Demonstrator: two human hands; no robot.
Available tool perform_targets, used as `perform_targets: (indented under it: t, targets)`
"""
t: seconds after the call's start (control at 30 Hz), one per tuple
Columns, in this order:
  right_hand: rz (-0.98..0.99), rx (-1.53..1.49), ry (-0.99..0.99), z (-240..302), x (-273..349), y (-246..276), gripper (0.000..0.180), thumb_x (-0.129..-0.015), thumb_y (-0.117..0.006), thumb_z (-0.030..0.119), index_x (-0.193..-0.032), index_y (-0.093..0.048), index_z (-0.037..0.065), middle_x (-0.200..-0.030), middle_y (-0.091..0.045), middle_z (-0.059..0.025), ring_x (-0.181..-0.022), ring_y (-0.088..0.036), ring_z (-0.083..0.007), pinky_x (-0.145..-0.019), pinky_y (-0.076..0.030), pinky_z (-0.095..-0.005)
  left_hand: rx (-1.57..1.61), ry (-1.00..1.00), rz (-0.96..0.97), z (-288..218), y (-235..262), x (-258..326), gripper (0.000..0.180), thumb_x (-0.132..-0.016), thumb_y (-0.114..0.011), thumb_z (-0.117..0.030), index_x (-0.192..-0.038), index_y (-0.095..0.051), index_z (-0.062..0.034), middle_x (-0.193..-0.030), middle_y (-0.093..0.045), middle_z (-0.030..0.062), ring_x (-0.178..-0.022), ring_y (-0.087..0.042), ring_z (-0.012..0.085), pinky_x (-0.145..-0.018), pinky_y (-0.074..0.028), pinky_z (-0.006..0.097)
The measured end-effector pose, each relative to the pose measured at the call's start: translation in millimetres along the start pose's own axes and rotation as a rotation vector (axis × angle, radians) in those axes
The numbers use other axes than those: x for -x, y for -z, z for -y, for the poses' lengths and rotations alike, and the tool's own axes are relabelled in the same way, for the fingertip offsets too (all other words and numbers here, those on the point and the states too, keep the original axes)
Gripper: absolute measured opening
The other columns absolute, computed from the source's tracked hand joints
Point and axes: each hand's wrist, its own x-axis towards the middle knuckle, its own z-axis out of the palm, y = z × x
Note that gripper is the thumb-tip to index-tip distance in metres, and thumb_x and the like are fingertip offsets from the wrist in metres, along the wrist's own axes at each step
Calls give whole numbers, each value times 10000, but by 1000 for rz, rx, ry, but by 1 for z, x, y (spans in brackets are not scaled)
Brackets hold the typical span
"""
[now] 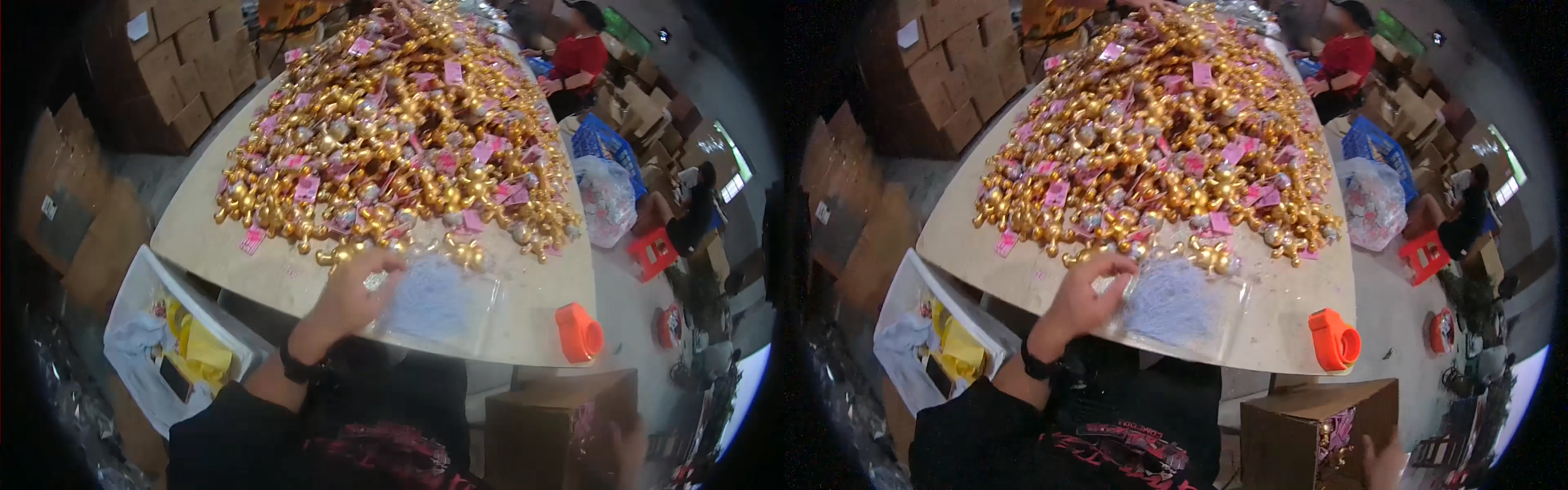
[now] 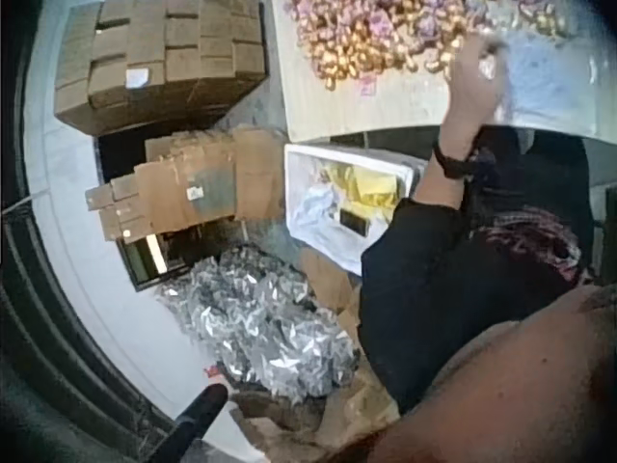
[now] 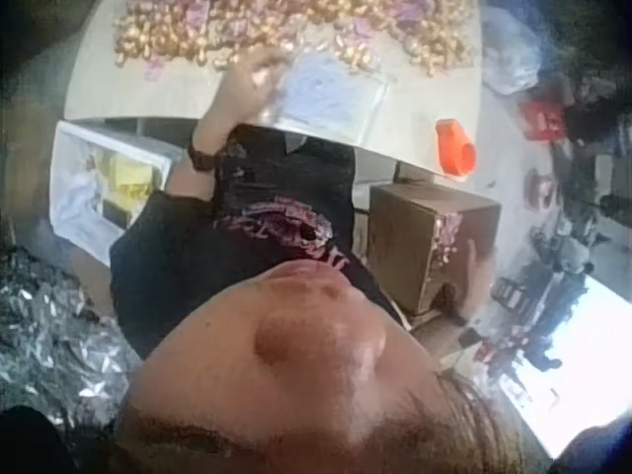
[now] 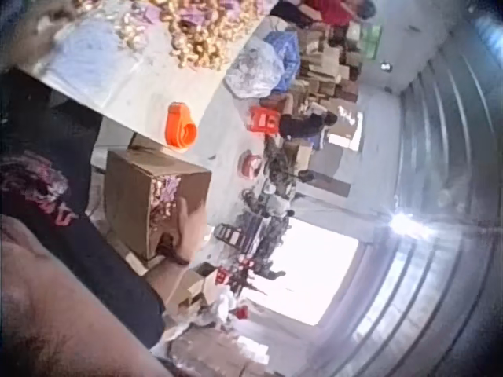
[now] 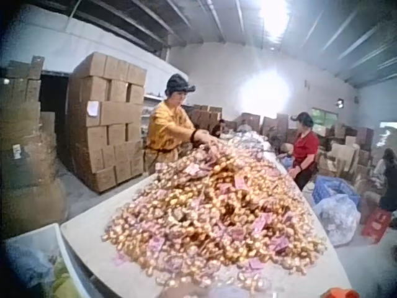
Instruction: Packaging gold bear-shaped ornaments into a cardboard box and sealing it with tape.
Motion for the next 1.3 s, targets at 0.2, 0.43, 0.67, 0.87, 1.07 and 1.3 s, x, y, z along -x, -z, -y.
perform_targets:
  t: [0.2,0.43,0.67,0.87,1.07,1.3]
  targets:
    - [369,-1118,189,219,-12,184,284,-994,-676,89,-1261,-673,-10,-1060,-745,-116,-999,-706,-219,-883,-533,-315,-861,222,-116,61,48,-3,645,-874,-784,-359,-1377,-574,-14,-1362,-582,265,-1270,-538,456,-1075,-430,542]
    - [343,-935,486,324,-24,100,311,-876,-797,137,-1143,-710,2,-956,-740,-171,-857,-728,-310,-782,-564,-366,-830,323,-61,85,50,-18,581,-878,-777,-361,-1342,-627,-47,-1288,-646,224,-1252,-546,454,-1075,-425,547]
    - [155,-987,675,427,-93,81,279,-895,-781,171,-1120,-705,24,-920,-734,-155,-853,-720,-312,-782,-562,-394,-795,292,-21,86,87,-66,439,-927,-709,-276,-1270,-658,-7,-1147,-709,258,-1089,-664,429,-957,-527,514]
    - [40,-584,807,546,-217,31,293,-903,-707,192,-1155,-665,47,-1050,-705,-210,-1019,-683,-399,-862,-559,-513,-737,149,224,97,37,-144,275,-917,-644,-202,-1058,-726,19,-1017,-726,249,-1047,-696,420,-911,-565,502]
    - [-165,-381,970,620,-276,-53,311,-838,-800,222,-1100,-733,68,-1034,-714,-191,-1080,-673,-385,-876,-569,-513,-905,58,110,134,20,-163,246,-931,-616,-160,-1041,-746,18,-1075,-730,284,-1019,-719,431,-915,-578,512]
    - [126,-951,752,604,-308,-17,218,-937,-769,204,-1016,-769,1,-867,-775,-150,-821,-743,-184,-746,-573,-350,-489,172,-80,105,59,-196,424,-902,-675,-423,-850,-733,-6,-829,-734,225,-800,-719,398,-756,-547,511]
